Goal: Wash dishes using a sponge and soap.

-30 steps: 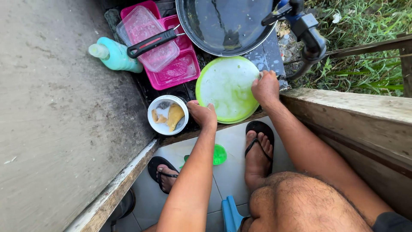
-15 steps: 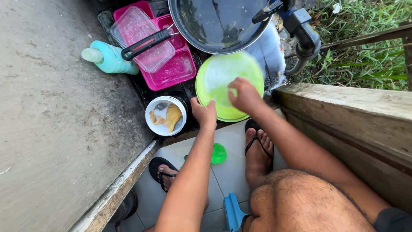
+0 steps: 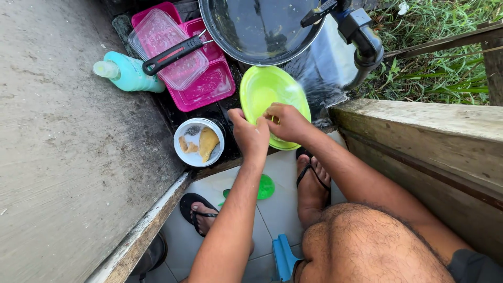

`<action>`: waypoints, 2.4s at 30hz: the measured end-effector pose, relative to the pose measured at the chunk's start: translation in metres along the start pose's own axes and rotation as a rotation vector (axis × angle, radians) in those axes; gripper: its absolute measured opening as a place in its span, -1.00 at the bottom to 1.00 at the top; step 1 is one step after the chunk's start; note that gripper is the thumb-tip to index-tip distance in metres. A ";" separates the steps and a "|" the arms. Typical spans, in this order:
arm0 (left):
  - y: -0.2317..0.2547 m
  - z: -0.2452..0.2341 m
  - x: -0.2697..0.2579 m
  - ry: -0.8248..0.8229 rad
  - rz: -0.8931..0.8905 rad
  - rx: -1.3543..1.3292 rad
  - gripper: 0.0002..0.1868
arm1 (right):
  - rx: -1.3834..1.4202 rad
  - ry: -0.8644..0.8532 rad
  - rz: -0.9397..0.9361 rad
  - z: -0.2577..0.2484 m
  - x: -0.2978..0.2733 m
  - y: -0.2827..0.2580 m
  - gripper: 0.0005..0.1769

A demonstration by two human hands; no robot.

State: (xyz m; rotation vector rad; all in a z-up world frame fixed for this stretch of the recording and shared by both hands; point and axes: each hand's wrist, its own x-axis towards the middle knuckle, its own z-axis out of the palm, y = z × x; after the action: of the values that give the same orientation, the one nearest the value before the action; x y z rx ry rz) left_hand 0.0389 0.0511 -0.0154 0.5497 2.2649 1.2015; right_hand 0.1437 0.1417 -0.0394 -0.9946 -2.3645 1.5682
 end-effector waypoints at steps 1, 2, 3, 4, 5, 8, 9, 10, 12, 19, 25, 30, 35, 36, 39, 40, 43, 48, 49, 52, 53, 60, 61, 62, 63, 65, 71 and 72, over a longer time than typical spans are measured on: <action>0.005 -0.001 -0.001 0.001 0.000 0.000 -0.61 | 0.000 -0.001 0.000 0.000 0.000 0.004 -0.83; 0.011 -0.003 -0.001 -0.014 -0.005 0.009 -0.61 | -0.007 0.005 0.005 -0.001 0.000 0.007 -0.84; 0.016 -0.004 -0.003 -0.029 -0.010 0.017 -0.60 | -0.013 0.010 0.010 -0.001 0.000 0.011 -0.84; 0.015 -0.005 -0.003 -0.028 -0.010 0.018 -0.60 | -0.013 0.009 0.010 -0.002 0.000 0.011 -0.84; 0.014 -0.005 -0.003 -0.038 -0.032 0.026 -0.58 | -0.030 -0.004 0.020 -0.003 0.000 0.011 -0.84; -0.007 -0.002 -0.003 -0.030 -0.030 0.083 -0.58 | -0.075 0.033 0.095 -0.004 -0.002 0.023 -0.81; -0.016 -0.001 -0.002 -0.012 -0.006 0.131 -0.59 | -0.104 0.084 0.160 -0.003 -0.003 0.029 -0.79; -0.026 0.000 -0.001 -0.009 -0.007 0.131 -0.59 | -0.104 0.081 0.157 -0.007 -0.002 0.036 -0.79; -0.045 0.003 0.001 -0.007 0.065 0.195 -0.51 | -0.580 0.309 0.186 -0.015 0.001 0.049 -0.64; -0.059 0.001 0.009 0.027 -0.002 0.327 -0.25 | -0.459 0.268 0.435 -0.030 0.009 0.088 -0.56; -0.072 0.011 0.018 0.090 -0.054 0.301 -0.32 | -0.446 0.367 0.323 -0.023 0.010 0.122 -0.65; -0.085 0.019 0.030 0.166 -0.142 0.304 -0.55 | -0.181 0.467 0.598 -0.027 0.014 0.128 -0.67; -0.082 0.011 0.031 0.137 -0.177 0.353 -0.53 | -0.223 0.448 0.646 -0.024 0.017 0.137 -0.75; -0.080 0.010 0.031 0.141 -0.190 0.344 -0.50 | -0.202 0.444 0.680 -0.027 0.018 0.129 -0.76; -0.056 0.001 0.024 0.129 -0.296 0.281 -0.41 | -0.207 0.469 0.666 -0.029 0.019 0.129 -0.68; -0.057 0.002 0.021 0.135 -0.298 0.278 -0.41 | -0.209 0.466 0.661 -0.030 0.018 0.126 -0.68; -0.069 0.003 0.009 0.163 -0.312 0.313 -0.52 | -0.877 0.564 0.095 -0.028 0.020 0.082 -0.54; -0.109 0.002 -0.018 0.078 -0.256 -0.049 -0.56 | -0.172 -0.069 -0.349 0.030 0.058 -0.050 -0.69; -0.124 0.010 -0.024 0.082 -0.256 -0.049 -0.56 | -0.171 -0.070 -0.353 0.052 0.063 -0.072 -0.69; -0.158 0.023 -0.038 0.042 -0.247 -0.250 -0.56 | -0.400 -0.580 -0.600 0.094 0.079 -0.139 -0.52; -0.161 0.021 -0.046 0.024 -0.253 -0.320 -0.56 | -0.587 -0.711 -0.599 0.093 0.081 -0.161 -0.61; -0.119 -0.013 -0.038 -0.076 -0.491 -0.541 -0.45 | -1.129 -1.050 -0.404 0.101 0.105 -0.213 -0.74; -0.134 -0.001 -0.035 -0.073 -0.475 -0.549 -0.45 | -1.144 -1.039 -0.408 0.119 0.108 -0.186 -0.74; -0.149 0.012 -0.030 -0.064 -0.451 -0.500 -0.43 | -1.084 -0.999 -0.476 0.137 0.112 -0.158 -0.74; -0.165 0.026 -0.032 -0.055 -0.438 -0.450 -0.41 | -1.017 -0.969 -0.541 0.155 0.113 -0.126 -0.74; -0.167 0.017 -0.037 -0.047 -0.437 -0.458 -0.41 | -0.982 -0.852 -0.626 0.185 0.109 -0.092 -0.74; -0.154 0.033 -0.037 -0.061 -0.444 -0.465 -0.45 | -0.935 -0.707 -0.473 0.242 0.095 -0.037 -0.78; -0.151 0.032 -0.035 -0.062 -0.442 -0.464 -0.46 | -0.925 -0.670 -0.421 0.255 0.094 -0.020 -0.81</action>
State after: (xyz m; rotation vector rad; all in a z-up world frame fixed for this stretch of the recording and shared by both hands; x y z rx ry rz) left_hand 0.0694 -0.0273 -0.1492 -0.0863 1.8294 1.3803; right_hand -0.0524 -0.0053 -0.1589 0.0704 -3.5491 0.6553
